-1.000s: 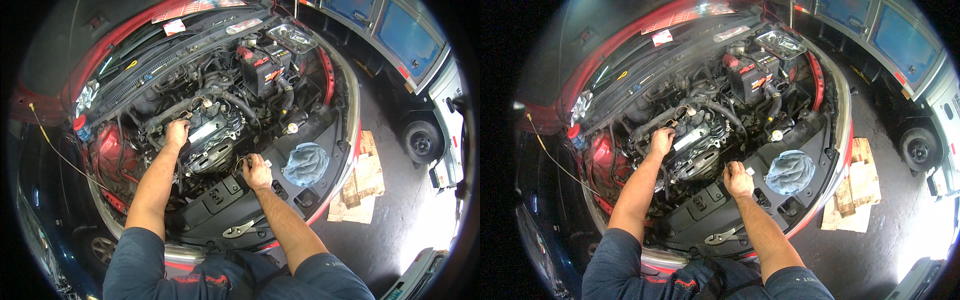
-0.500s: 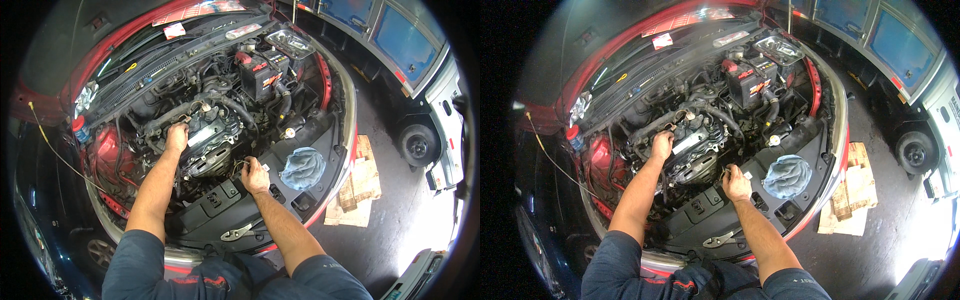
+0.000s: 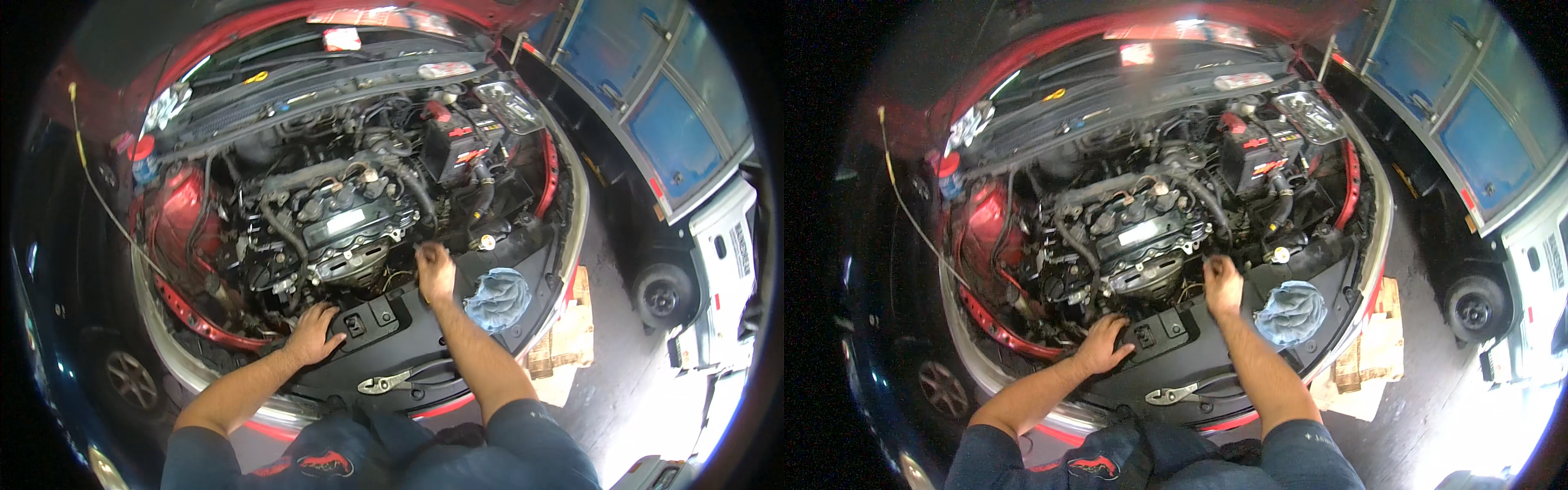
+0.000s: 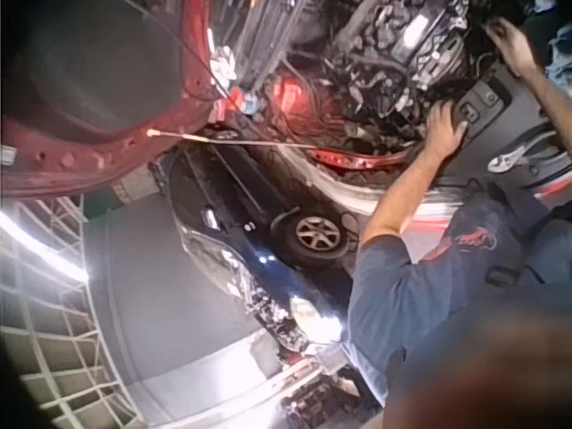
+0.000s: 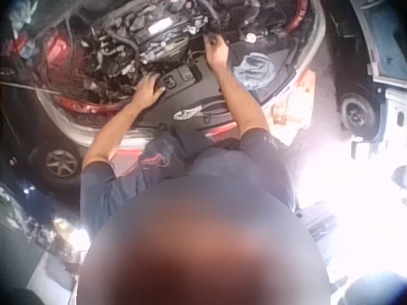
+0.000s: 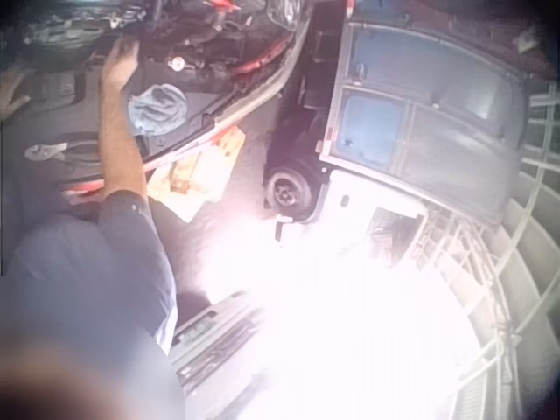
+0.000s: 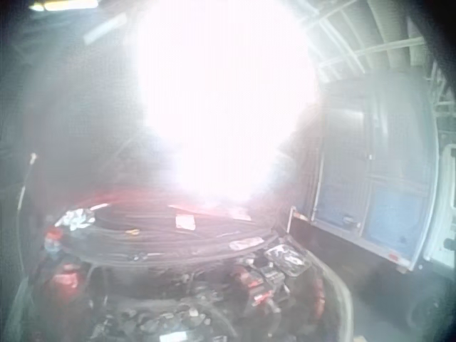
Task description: The person works on a car engine with the hood open, using pliers to remove a hose clamp and disconnect a hose. They then reposition the engine cover and reconnect the hose, securing it with the clamp.
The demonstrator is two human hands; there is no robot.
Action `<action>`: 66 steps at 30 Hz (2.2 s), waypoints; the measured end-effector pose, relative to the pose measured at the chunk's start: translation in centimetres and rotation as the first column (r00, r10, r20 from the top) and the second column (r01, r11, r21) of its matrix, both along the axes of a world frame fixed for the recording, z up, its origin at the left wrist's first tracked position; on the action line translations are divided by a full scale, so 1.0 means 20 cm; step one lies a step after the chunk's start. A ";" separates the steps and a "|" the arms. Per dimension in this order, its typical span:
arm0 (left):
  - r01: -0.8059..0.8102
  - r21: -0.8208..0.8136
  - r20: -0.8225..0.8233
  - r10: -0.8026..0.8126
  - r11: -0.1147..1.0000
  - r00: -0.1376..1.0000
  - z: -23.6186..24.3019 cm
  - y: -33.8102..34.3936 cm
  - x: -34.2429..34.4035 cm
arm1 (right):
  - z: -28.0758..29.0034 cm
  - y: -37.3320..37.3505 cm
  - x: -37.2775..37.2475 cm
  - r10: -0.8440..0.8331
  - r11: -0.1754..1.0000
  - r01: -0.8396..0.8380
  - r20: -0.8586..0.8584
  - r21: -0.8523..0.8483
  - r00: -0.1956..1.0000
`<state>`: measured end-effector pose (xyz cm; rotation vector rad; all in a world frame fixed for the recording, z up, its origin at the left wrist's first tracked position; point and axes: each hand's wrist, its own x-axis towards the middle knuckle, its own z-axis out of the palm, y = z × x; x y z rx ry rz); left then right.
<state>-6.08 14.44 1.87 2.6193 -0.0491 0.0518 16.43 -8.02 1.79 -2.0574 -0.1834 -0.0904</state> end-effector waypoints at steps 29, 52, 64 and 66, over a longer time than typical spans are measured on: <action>-0.214 -0.039 -0.108 0.208 0.976 0.972 -0.15 0.00 -0.09 | 0.28 0.69 0.73 0.168 0.745 -0.034 0.139 -0.666 0.976; -0.226 -0.101 -0.031 0.224 0.969 0.974 -0.21 0.00 -0.12 | 0.47 0.79 0.69 0.150 0.494 -0.143 -0.078 -0.858 0.986; -0.232 -0.123 0.000 0.234 0.965 0.972 -0.29 -0.01 -0.12 | 0.45 0.88 0.68 0.169 0.402 -0.066 0.003 -0.913 0.986; -0.235 -0.117 -0.010 0.235 0.965 0.972 -0.29 -0.01 -0.12 | 0.44 0.88 0.69 0.178 0.374 -0.055 0.014 -0.926 0.984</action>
